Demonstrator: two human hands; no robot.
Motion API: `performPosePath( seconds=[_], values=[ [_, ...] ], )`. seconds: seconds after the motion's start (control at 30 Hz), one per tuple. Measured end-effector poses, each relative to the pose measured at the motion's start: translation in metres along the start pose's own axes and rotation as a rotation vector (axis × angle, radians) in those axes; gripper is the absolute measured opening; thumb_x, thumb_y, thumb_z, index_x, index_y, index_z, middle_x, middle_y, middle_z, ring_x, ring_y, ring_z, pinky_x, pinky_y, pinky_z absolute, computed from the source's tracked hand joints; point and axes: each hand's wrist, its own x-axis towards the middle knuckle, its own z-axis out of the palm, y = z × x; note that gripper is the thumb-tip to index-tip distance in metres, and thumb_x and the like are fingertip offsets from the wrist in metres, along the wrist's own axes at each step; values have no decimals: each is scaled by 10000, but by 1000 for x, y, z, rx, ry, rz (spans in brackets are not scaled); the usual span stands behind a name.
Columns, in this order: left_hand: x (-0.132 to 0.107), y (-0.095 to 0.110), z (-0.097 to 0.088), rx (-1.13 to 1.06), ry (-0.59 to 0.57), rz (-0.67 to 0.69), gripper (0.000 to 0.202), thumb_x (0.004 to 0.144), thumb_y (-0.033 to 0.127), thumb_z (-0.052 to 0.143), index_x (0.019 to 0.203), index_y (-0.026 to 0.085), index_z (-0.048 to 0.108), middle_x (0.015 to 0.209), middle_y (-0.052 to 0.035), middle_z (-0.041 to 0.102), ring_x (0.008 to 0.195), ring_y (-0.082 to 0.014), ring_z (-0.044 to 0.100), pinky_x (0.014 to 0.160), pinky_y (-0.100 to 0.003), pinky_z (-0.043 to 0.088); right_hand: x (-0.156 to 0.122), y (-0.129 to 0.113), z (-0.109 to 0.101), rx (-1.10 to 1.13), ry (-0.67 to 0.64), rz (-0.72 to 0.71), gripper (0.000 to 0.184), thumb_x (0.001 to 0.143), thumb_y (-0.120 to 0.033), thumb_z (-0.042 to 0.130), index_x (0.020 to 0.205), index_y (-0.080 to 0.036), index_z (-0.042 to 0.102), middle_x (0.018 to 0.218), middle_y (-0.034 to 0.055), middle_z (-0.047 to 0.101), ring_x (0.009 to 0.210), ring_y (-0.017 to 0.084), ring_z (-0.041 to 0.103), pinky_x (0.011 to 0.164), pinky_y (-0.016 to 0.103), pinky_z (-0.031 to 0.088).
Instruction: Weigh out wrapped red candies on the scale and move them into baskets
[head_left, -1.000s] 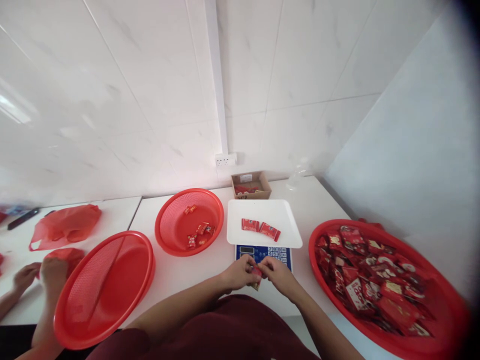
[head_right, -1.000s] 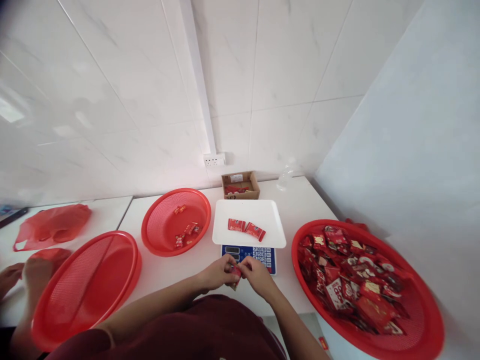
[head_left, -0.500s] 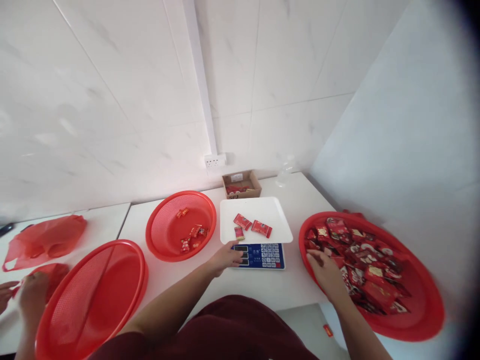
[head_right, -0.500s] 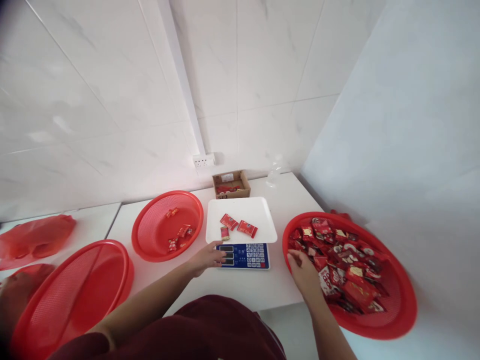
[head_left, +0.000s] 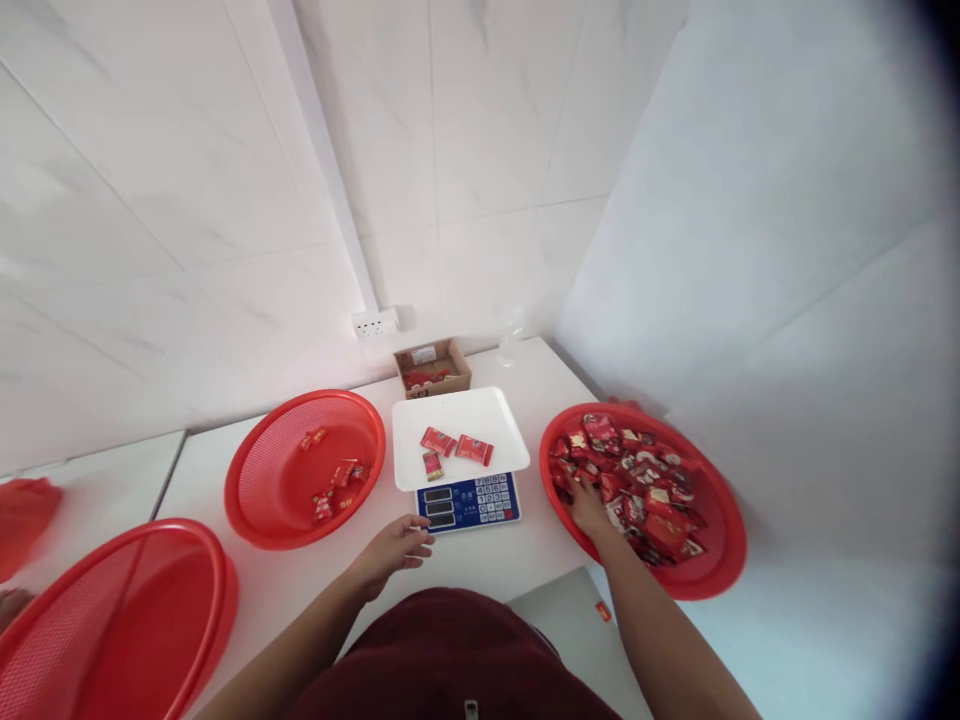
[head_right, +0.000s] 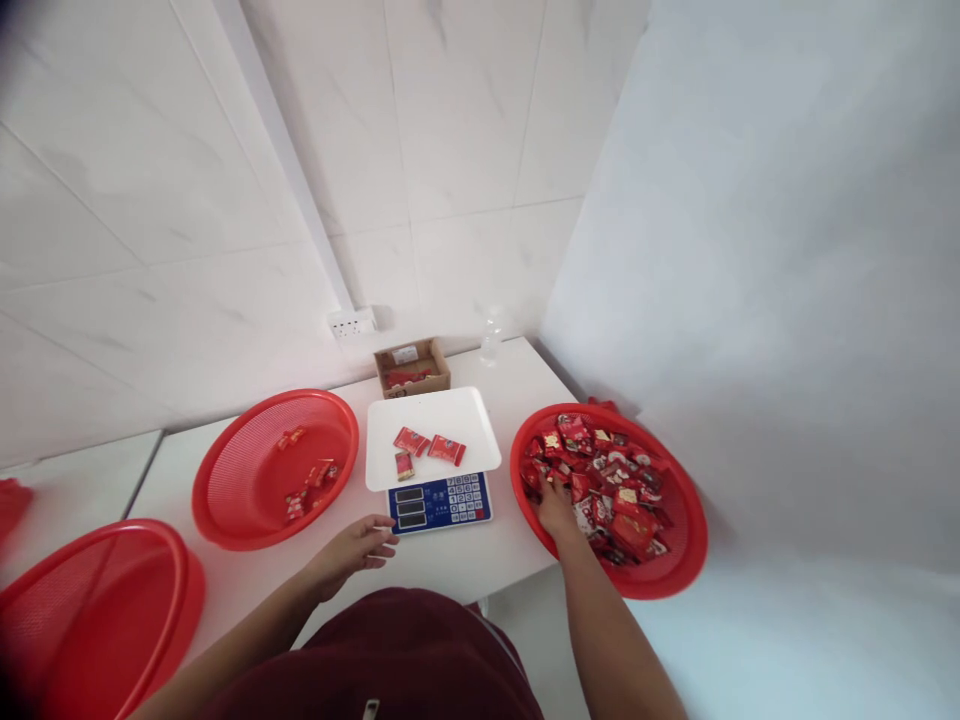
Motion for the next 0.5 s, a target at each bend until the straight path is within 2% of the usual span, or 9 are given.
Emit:
performPosePath(
  seconds=[0.17,0.23,0.33,0.4,0.5],
  values=[
    [1,4,7,5,-15,7,533,635,494,725,1029,179,555,1003,-88,626,889,-188,591,804,-317,430,0,-2,0,-34,12,35,555,710,-260,581,1261,-198,553,1475,178,344,1281,381,402,1026,534,330],
    [1,4,9,12,-19,3,518,640,479,722,1025,177,553,998,-85,622,883,-184,589,800,-315,430,-1,-4,-2,-25,22,23,479,714,-262,583,1187,-199,612,1471,166,352,1260,373,425,1025,509,339],
    [0,4,10,18,-21,0,513,640,478,716,1020,175,552,993,-83,618,878,-184,585,798,-316,431,-3,-6,-7,16,42,-1,356,725,-245,554,1057,-201,674,1426,124,432,1207,302,488,1026,400,358],
    [-1,4,9,18,-20,3,513,638,485,715,1016,178,553,992,-80,618,879,-185,584,802,-320,430,-3,-5,-11,58,59,5,342,740,-227,508,1038,-194,674,1314,118,548,1138,260,544,996,359,386],
    [-1,4,7,20,-14,4,509,636,491,713,1009,184,553,991,-78,621,875,-184,581,801,-319,428,-5,-2,-19,140,89,42,356,769,-270,455,1035,-156,663,1012,133,692,940,252,633,868,369,467]
  ],
)
